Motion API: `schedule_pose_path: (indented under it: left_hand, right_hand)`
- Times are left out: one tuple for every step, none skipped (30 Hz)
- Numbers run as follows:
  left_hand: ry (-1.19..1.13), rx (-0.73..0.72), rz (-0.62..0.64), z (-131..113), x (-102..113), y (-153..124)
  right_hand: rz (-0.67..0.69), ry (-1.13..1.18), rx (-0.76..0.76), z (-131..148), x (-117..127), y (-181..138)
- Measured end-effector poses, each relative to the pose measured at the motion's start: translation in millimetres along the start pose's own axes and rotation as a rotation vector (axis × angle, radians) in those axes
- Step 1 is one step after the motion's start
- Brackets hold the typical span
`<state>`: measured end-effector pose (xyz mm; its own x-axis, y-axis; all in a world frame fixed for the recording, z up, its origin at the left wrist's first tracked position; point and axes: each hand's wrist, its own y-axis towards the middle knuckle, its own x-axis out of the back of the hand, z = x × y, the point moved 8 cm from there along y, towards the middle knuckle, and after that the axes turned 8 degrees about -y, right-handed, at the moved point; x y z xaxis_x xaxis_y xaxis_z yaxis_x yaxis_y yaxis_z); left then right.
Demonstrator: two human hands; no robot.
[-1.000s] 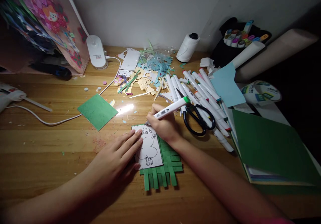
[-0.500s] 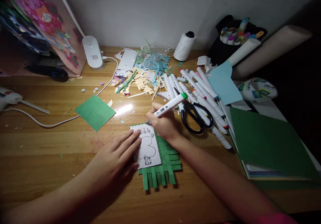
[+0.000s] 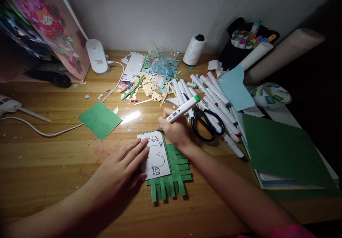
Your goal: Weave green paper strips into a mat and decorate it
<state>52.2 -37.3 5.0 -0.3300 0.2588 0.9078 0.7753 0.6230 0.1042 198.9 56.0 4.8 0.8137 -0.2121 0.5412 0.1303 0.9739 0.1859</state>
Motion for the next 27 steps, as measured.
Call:
schedule_pose_path:
  left_hand:
    - [-0.001, -0.004, 0.006, -0.2, -0.5, 0.1]
    - [-0.002, -0.007, 0.009, -0.4, -0.6, 0.1]
    - [-0.004, -0.010, 0.009, -0.5, -0.5, 0.2]
    - [-0.005, -0.009, 0.008, -0.5, -0.2, 0.2]
    - [-0.006, -0.010, 0.006, -0.5, 0.2, 0.3]
    - [-0.006, -0.010, 0.006, -0.6, 0.5, 0.3]
    - [-0.005, -0.010, 0.007, -0.7, 0.7, 0.3]
    - [-0.004, -0.010, 0.010, -0.7, 0.8, 0.4]
    - [-0.003, -0.008, 0.011, -0.6, 0.9, 0.5]
    - [-0.002, -0.007, 0.013, -0.5, 1.0, 0.6]
    - [-0.001, -0.006, 0.013, -0.3, 1.0, 0.7]
    - [0.001, -0.006, 0.013, -0.2, 1.1, 0.9]
    - [0.004, -0.007, 0.010, -0.2, 1.2, 1.0]
    - [0.006, -0.008, 0.008, -0.2, 1.2, 1.0]
    - [0.009, -0.009, 0.004, -0.2, 1.2, 1.0]
    - [0.012, -0.011, 0.001, -0.4, 1.3, 0.9]
    - [0.015, -0.012, -0.001, -0.3, 1.2, 0.8]
    - [0.019, -0.014, 0.000, -0.4, 1.1, 0.7]
    - [0.020, -0.017, 0.001, -0.6, 0.9, 0.6]
    - [0.021, -0.019, 0.002, -0.6, 0.8, 0.5]
    - [0.020, -0.020, 0.002, -0.5, 0.9, 0.4]
    - [0.017, -0.021, 0.001, -0.5, 1.0, 0.3]
    - [0.014, -0.022, 0.000, -0.5, 1.1, 0.3]
    - [0.010, -0.023, 0.000, -0.5, 1.2, 0.2]
    - [0.007, -0.023, 0.000, -0.5, 1.2, 0.2]
    - [0.005, -0.022, 0.000, -0.6, 1.3, 0.2]
    - [0.002, -0.021, 0.000, -0.7, 1.3, 0.2]
  right_hand:
    - [0.002, -0.004, -0.005, 0.0, -0.1, -0.1]
    - [0.005, -0.008, -0.010, -0.1, -0.2, -0.2]
    - [0.010, -0.012, -0.015, 0.0, -0.3, -0.2]
    - [0.016, -0.015, -0.018, 0.1, -0.6, -0.3]
    - [0.021, -0.018, -0.019, 0.4, -0.7, -0.3]
    - [0.024, -0.023, -0.019, 0.7, -0.7, -0.3]
    - [0.024, -0.029, -0.018, 1.1, -0.6, -0.2]
    - [0.023, -0.035, -0.015, 1.4, -0.3, 0.0]
    - [0.021, -0.038, -0.013, 1.4, 0.0, 0.3]
    - [0.018, -0.033, -0.014, 1.0, 0.4, 0.7]
    - [0.015, -0.021, -0.017, 0.1, 1.0, 1.2]
    - [0.009, -0.005, -0.022, -1.2, 1.8, 1.9]
    - [0.000, 0.012, -0.028, -2.7, 2.9, 2.6]
    - [-0.012, 0.026, -0.034, -4.3, 4.4, 3.3]
    - [-0.024, 0.033, -0.036, -5.6, 5.9, 3.9]
    - [-0.036, 0.033, -0.034, -6.4, 7.3, 4.3]
    - [-0.045, 0.027, -0.030, -6.8, 8.3, 4.5]
    - [-0.049, 0.020, -0.026, -7.1, 8.8, 4.5]
    - [-0.050, 0.014, -0.023, -7.1, 8.9, 4.4]
    - [-0.049, 0.010, -0.021, -7.2, 8.8, 4.1]
    - [-0.049, 0.008, -0.022, -7.4, 8.7, 3.8]
    - [-0.048, 0.007, -0.025, -7.7, 8.5, 3.5]
    - [-0.046, 0.006, -0.027, -7.9, 8.3, 3.3]
    - [-0.046, 0.003, -0.028, -8.2, 8.2, 3.1]
    - [-0.044, -0.003, -0.026, -8.2, 8.0, 3.1]
    - [-0.041, -0.012, -0.022, -8.2, 7.8, 3.1]
    - [-0.036, -0.021, -0.018, -8.1, 7.4, 3.1]
